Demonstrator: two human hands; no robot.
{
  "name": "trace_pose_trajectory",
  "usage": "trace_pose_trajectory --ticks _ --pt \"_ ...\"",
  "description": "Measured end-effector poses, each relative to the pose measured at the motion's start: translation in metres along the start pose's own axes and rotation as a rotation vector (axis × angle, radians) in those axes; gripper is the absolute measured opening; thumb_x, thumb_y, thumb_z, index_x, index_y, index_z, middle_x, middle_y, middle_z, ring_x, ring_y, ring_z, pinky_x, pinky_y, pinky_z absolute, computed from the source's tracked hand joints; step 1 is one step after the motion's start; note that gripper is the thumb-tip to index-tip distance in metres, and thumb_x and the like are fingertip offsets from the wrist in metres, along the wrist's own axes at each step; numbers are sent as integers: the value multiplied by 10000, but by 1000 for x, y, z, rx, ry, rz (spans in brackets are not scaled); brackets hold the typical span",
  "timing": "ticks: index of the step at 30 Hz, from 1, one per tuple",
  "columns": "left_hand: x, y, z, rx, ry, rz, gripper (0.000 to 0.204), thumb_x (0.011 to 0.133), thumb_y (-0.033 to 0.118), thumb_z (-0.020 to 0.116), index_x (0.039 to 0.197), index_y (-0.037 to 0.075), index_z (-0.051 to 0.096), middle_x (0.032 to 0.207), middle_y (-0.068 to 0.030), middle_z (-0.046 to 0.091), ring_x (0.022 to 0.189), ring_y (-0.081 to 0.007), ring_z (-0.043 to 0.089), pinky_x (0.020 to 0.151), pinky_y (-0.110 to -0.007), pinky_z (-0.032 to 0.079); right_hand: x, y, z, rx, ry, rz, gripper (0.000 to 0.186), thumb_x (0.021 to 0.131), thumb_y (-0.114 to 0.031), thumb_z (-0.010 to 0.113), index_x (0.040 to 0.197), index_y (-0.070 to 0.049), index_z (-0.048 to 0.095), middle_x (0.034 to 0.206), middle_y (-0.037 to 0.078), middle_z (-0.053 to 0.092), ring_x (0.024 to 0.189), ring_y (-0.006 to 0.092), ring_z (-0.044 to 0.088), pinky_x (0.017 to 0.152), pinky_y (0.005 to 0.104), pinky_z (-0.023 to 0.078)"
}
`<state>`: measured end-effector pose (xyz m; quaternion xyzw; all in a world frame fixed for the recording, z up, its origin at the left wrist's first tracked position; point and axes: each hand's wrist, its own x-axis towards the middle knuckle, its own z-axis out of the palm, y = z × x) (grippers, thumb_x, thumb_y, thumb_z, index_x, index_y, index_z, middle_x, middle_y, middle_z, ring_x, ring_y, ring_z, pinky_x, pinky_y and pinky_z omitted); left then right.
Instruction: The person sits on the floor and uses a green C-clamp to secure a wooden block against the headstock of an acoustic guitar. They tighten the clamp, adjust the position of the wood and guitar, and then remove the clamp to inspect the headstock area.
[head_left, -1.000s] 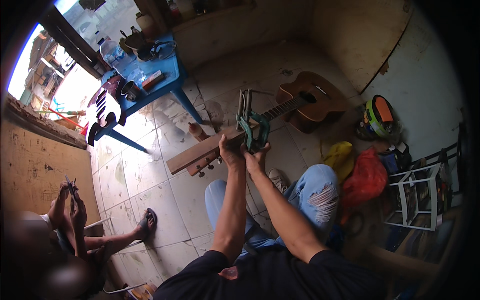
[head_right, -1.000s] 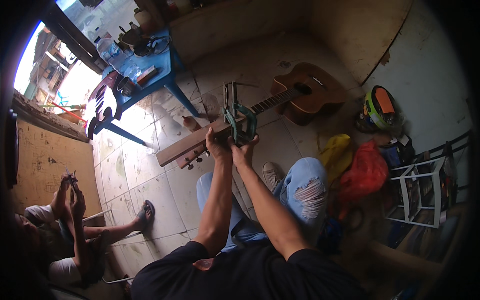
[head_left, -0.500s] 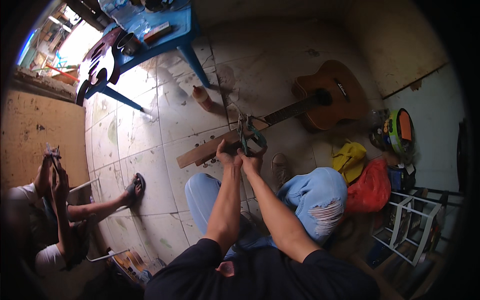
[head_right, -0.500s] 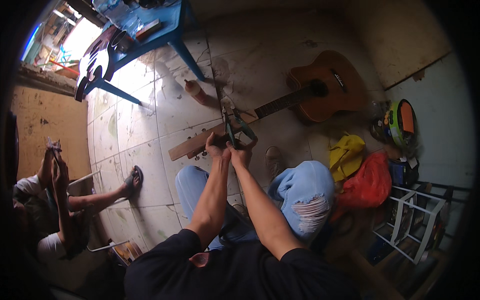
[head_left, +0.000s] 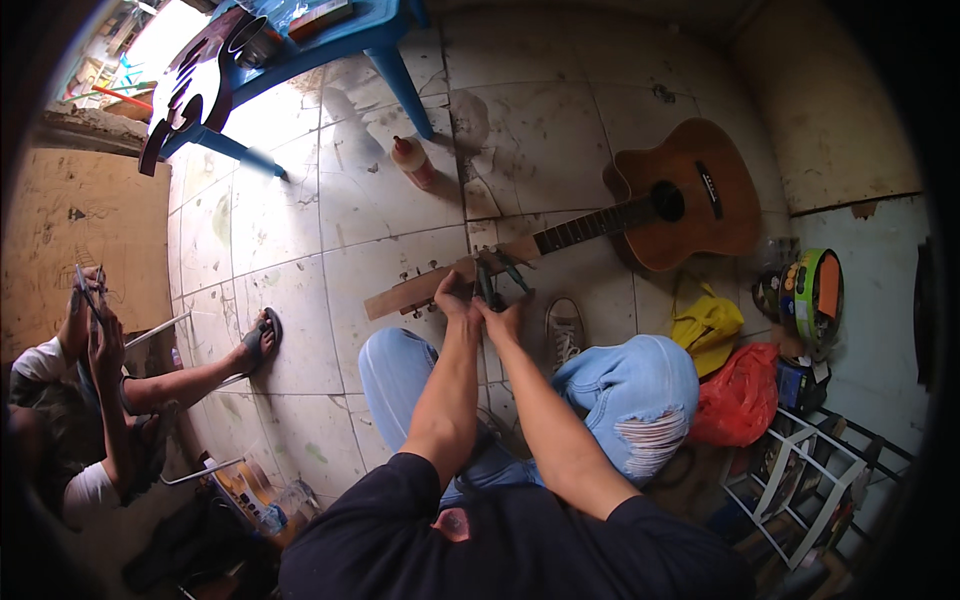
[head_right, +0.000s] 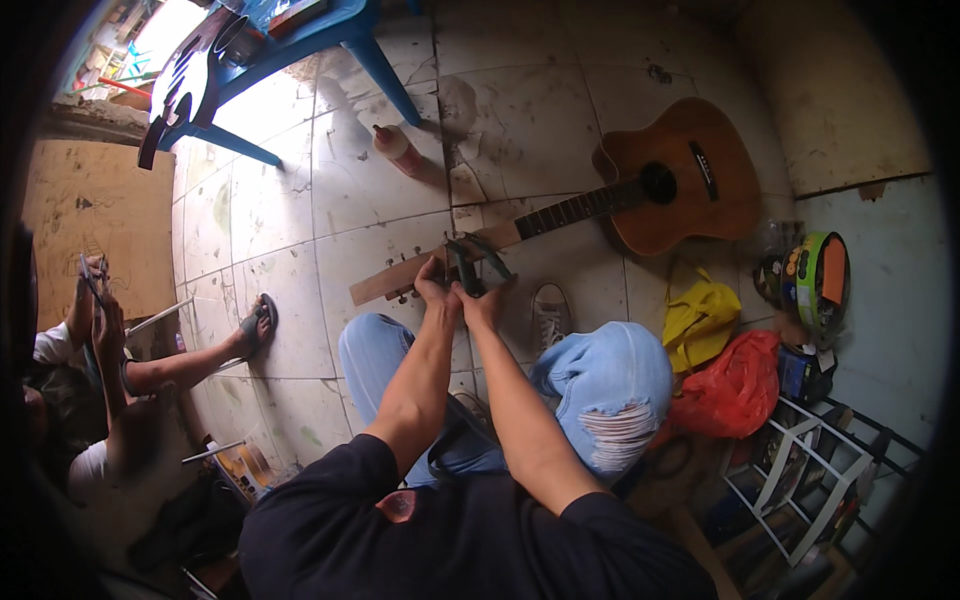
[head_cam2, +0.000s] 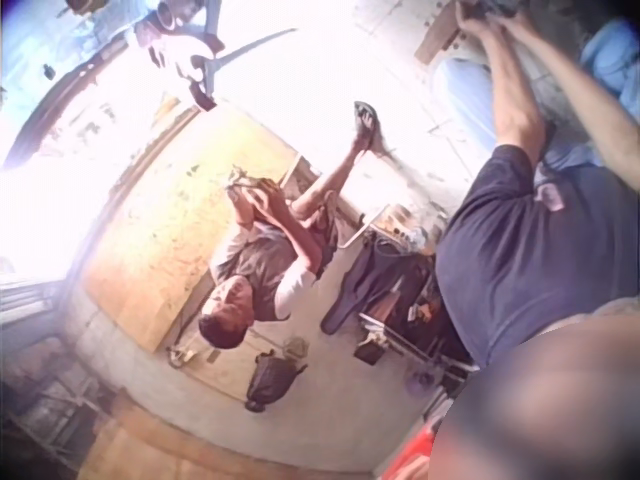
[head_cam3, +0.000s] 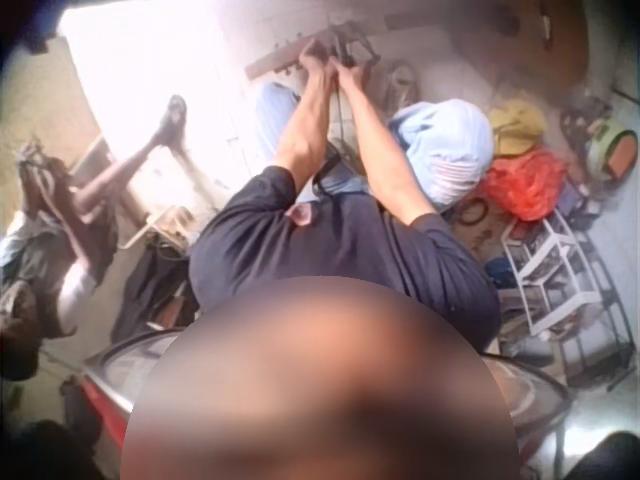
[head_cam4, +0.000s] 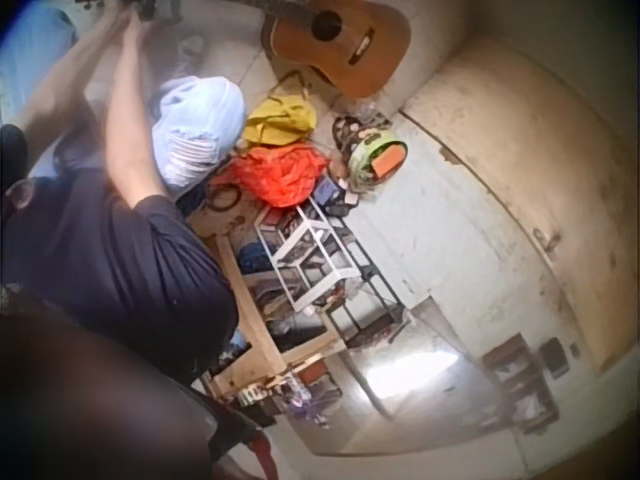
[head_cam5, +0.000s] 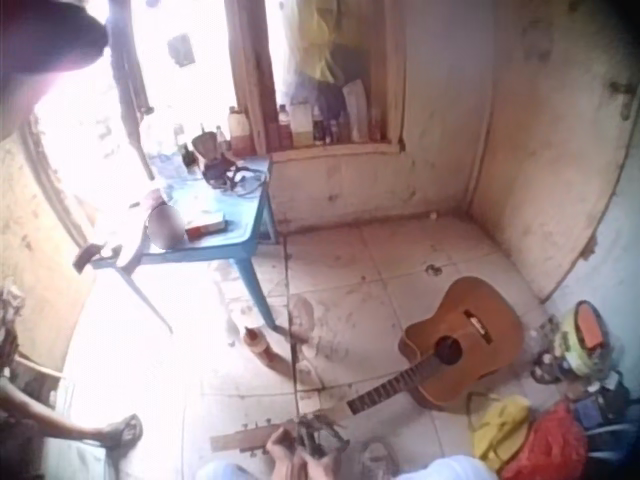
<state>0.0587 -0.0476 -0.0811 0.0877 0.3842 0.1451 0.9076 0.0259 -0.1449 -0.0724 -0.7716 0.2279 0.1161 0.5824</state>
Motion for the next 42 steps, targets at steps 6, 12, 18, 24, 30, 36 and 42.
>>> trace_pose_trajectory --ticks 6,12,18,24,30,36,42 --pt "8 9 2 -8 -7 -75 211 905 201 590 921 47 733 968 -130 751 944 -331 690 912 -461 545 8 7 15 -8 -66 -17 1380 679 -387 948 1580 114 30 1560 334 349 1462 390 393 1200 398 318" --pt "-13 31 2 113 -72 -80 277 916 244 561 950 35 739 1013 -152 755 968 -347 691 949 -493 541 -6 4 26 20 -141 47 1305 659 -314 963 1579 51 113 1474 264 495 1394 370 484 1144 403 404" --pt "-21 46 15 260 83 -116 429 1015 354 475 1234 36 662 1242 -186 691 1149 -371 642 1047 -507 495 -13 -43 9 -138 -229 153 1374 668 -379 945 1604 26 25 1430 303 542 1303 456 560 1080 462 471" --pt "-97 79 28 723 472 -268 835 1009 637 456 1615 95 268 1662 -210 277 1488 -449 338 1203 -552 298 -48 -104 -62 -574 -335 482 896 790 -215 807 1510 0 318 1313 307 630 1188 418 654 1007 474 539" --pt "-204 122 155 957 445 -175 885 1007 650 471 1645 104 191 1686 -223 218 1474 -469 362 1203 -561 305 -103 -209 -153 -528 -461 273 509 692 -343 901 1059 -18 765 1002 203 768 982 347 743 884 401 582" --pt "-288 218 228 1820 103 31 769 1018 595 523 1491 -8 466 1425 -262 549 1241 -332 607 1013 -430 514 -155 -314 -305 105 -276 226 243 900 -155 789 859 -32 584 763 58 660 697 129 680 581 280 550" --pt "-349 243 285 2104 -85 10 686 998 561 556 1343 -31 602 1175 -288 702 1142 -422 669 1006 -438 501 -211 -264 -527 277 -75 199 364 1063 -399 560 826 -123 583 613 -44 517 481 78 470 443 236 336"
